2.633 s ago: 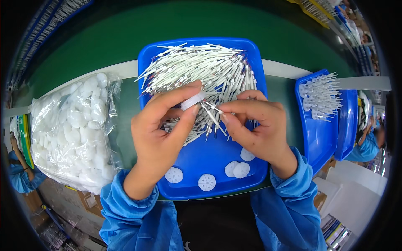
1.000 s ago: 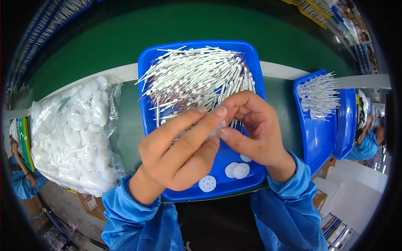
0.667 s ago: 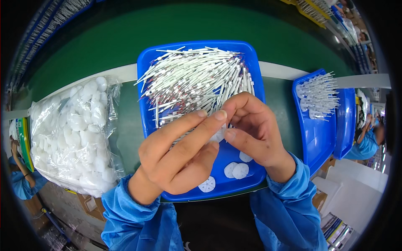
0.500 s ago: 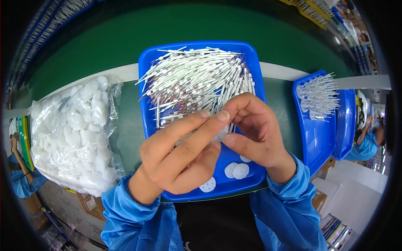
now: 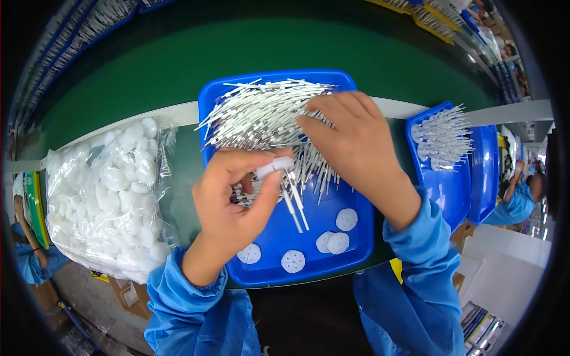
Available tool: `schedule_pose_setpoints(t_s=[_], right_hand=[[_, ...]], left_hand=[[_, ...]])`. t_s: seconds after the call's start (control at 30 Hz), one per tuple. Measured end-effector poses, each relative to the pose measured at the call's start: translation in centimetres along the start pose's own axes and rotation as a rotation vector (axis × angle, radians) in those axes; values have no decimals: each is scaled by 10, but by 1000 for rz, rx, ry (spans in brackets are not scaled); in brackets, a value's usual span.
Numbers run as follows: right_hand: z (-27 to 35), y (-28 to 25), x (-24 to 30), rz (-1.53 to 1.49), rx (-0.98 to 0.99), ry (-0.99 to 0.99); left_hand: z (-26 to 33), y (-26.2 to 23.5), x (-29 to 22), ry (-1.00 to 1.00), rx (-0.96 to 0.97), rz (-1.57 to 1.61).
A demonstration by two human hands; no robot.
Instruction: The person inserts white plastic sticks into the holes of small white circular discs. They pick up a disc, insert a stick, and place the assembled unit into a blue tray. The process is repeated continuously throughout the clip.
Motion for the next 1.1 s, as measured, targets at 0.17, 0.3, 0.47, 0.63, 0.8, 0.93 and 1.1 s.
schedule_pose_setpoints(t_s=[0.17,0.3,0.47,0.63,0.8,0.93,1.1], right_hand=[[3,-13,-1,-252,-142,109],[33,-21,-5,-781,-238,423],[45,-9,10,-1216,-292,480],[44,-8,17,-792,-200,403],[40,-16,19,-657,-149,346],[42,-14,17,-728,-118,427],[48,-9,21,-834,-83,591]], left_hand=[[-4,-3,13,-90,-102,107],[-3,-2,17,-133,-71,87],[-3,3,18,-197,-54,148],[-1,7,14,-138,-2,193],[-2,5,13,-105,-1,136],[-6,4,6,-32,28,11],[-10,5,-11,88,26,-274]])
Point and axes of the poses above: each hand's wrist, its own z-axis away from the middle knuckle, its own y-axis out of the palm, x = y × z, the point moved 7 cm from there along -z, towards the middle knuckle, and after that the axes turned 1 degree about x, right-handed, at the moved point
